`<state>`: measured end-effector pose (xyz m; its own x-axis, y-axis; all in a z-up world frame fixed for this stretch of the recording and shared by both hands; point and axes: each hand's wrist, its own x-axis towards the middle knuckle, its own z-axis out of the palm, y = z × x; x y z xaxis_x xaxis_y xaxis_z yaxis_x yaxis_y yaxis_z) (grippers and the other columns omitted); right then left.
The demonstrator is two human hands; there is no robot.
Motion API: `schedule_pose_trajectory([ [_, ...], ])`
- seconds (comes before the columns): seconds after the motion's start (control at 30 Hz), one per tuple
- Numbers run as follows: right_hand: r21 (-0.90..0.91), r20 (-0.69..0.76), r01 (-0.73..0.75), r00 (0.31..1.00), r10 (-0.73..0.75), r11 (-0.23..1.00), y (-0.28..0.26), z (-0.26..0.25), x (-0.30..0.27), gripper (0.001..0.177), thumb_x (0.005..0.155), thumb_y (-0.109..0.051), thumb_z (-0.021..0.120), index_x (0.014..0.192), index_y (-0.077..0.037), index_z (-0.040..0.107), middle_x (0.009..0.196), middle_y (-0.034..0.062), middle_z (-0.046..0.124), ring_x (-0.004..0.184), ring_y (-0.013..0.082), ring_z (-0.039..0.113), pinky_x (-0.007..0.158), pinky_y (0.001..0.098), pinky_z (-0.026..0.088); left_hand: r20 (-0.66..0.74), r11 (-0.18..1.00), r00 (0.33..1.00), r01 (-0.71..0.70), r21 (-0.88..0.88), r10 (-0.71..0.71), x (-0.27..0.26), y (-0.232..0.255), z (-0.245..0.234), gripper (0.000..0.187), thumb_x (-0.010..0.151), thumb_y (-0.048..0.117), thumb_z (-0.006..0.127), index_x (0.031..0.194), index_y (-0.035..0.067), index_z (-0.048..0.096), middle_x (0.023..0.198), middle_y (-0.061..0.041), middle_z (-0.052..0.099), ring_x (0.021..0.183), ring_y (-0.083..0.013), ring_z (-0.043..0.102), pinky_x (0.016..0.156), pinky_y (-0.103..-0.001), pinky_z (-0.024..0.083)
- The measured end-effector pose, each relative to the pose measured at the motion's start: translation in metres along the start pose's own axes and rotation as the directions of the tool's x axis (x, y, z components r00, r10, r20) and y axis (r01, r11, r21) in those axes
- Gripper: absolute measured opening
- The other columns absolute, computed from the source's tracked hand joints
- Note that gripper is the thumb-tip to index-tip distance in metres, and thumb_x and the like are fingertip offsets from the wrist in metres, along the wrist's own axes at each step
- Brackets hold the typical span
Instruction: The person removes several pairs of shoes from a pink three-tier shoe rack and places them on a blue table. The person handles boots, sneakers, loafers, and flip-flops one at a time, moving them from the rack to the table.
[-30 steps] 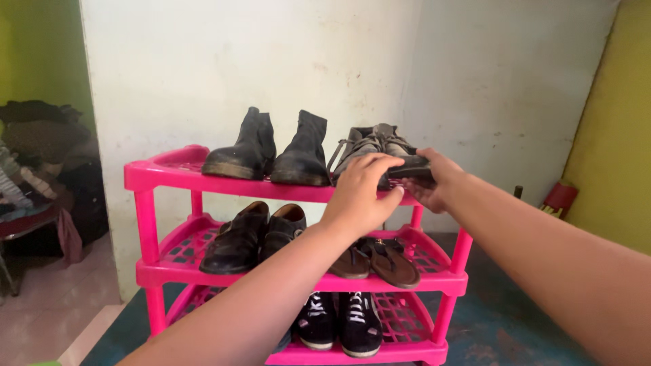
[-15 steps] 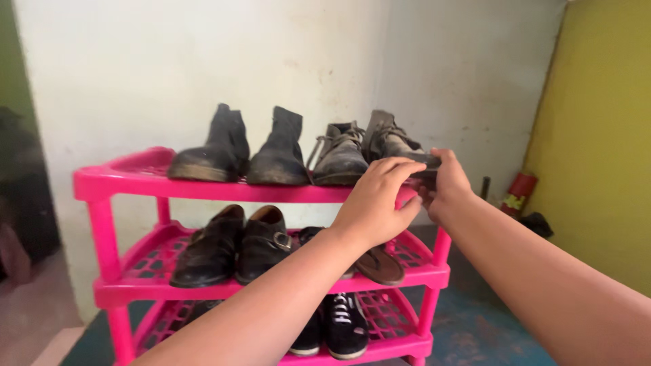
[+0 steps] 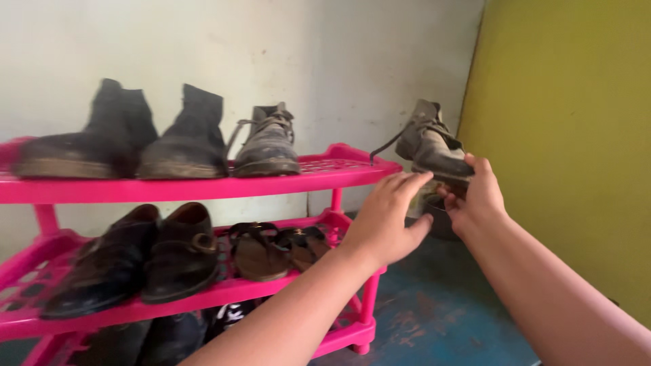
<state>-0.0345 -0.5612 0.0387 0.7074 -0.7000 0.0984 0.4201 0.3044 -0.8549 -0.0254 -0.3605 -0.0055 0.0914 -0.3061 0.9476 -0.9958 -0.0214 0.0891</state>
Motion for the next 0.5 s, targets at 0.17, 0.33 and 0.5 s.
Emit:
schedule_pose_trajectory([
  [0.17,-0.049,-0.024,-0.014,1.0,0.013,0.999,0.016,-0.057,0.039,0.032,0.095,-0.042,0.061,0.113,-0.016,0.059,0.081,0.0058,0.061,0.061,0.0168,0.056,0.052,0.0259,0.041,0.035,0.998,0.999,0.032,-0.049,-0.03,-0.016,-0.01,0.061,0.06,0.084,0.016,0.076,0.139,0.001,0.056,0.138,-0.019,0.061,0.134,-0.0374,0.054,0.116,-0.045,0.041],
  [0.33,-0.075,-0.098,-0.137,0.987,0.13,0.988,0.059,-0.125,0.075,0.034,0.095,-0.041,0.062,0.115,-0.014,0.057,0.078,0.0086,0.057,0.06,0.0179,0.054,0.052,0.0278,0.042,0.116,0.989,0.984,0.142,-0.048,-0.136,-0.048,-0.02,0.121,0.059,0.084,0.018,0.075,0.138,0.001,0.057,0.14,-0.019,0.06,0.136,-0.0374,0.051,0.116,-0.045,0.04],
  [0.5,-0.09,-0.144,-0.307,0.945,0.292,0.948,0.124,-0.193,0.101,0.036,0.092,-0.041,0.066,0.109,-0.01,0.059,0.078,0.0115,0.056,0.057,0.0208,0.053,0.051,0.0298,0.042,0.233,0.955,0.932,0.293,-0.032,-0.278,-0.088,-0.018,0.167,0.059,0.085,0.02,0.074,0.139,0.003,0.057,0.142,-0.018,0.058,0.138,-0.0374,0.049,0.115,-0.046,0.038],
])
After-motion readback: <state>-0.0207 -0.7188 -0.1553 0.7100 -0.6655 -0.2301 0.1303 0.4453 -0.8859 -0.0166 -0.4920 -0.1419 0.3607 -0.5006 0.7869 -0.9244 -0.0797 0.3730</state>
